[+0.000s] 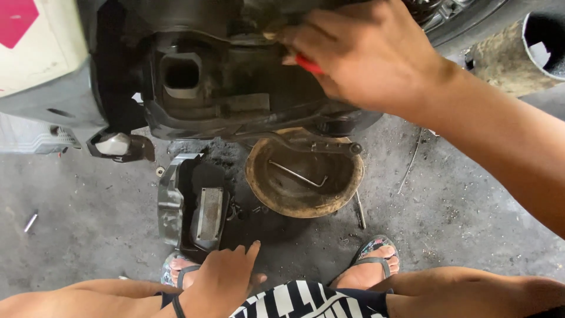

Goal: The person cleans the underside of a motorcycle using a red-handled brush. They scrub the engine casing and surrounding areas, occasionally using their hand to wipe away debris. A metal bowl is placed underneath to catch falling dirt.

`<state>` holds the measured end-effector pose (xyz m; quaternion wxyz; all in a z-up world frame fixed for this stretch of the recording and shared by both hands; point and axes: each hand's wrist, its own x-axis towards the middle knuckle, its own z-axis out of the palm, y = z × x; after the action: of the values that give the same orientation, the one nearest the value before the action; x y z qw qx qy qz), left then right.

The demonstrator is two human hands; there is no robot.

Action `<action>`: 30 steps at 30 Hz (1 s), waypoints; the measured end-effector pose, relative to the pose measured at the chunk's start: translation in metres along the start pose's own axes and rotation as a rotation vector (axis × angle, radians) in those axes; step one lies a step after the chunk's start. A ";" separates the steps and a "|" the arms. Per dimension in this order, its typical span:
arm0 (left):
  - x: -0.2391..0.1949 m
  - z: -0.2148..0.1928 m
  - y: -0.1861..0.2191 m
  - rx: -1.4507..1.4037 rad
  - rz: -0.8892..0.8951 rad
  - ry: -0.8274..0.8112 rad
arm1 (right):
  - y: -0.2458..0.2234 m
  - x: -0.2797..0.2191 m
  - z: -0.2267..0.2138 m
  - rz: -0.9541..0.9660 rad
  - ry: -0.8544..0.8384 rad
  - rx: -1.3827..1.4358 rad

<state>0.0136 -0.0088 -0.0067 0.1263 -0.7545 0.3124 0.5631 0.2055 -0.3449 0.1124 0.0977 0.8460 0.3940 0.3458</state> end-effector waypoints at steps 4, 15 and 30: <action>-0.001 -0.005 -0.001 -0.071 -0.058 -0.058 | 0.016 0.015 -0.065 -0.288 -0.482 -0.170; -0.003 -0.006 -0.002 -0.071 -0.020 -0.030 | -0.018 0.030 0.016 0.041 -0.002 -0.085; 0.002 -0.007 -0.004 -0.019 0.022 -0.004 | 0.025 0.007 -0.038 0.022 -0.108 0.265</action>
<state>0.0216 -0.0098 -0.0068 0.1137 -0.7511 0.3151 0.5689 0.1984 -0.3604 0.1548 0.0023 0.8730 0.4212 0.2458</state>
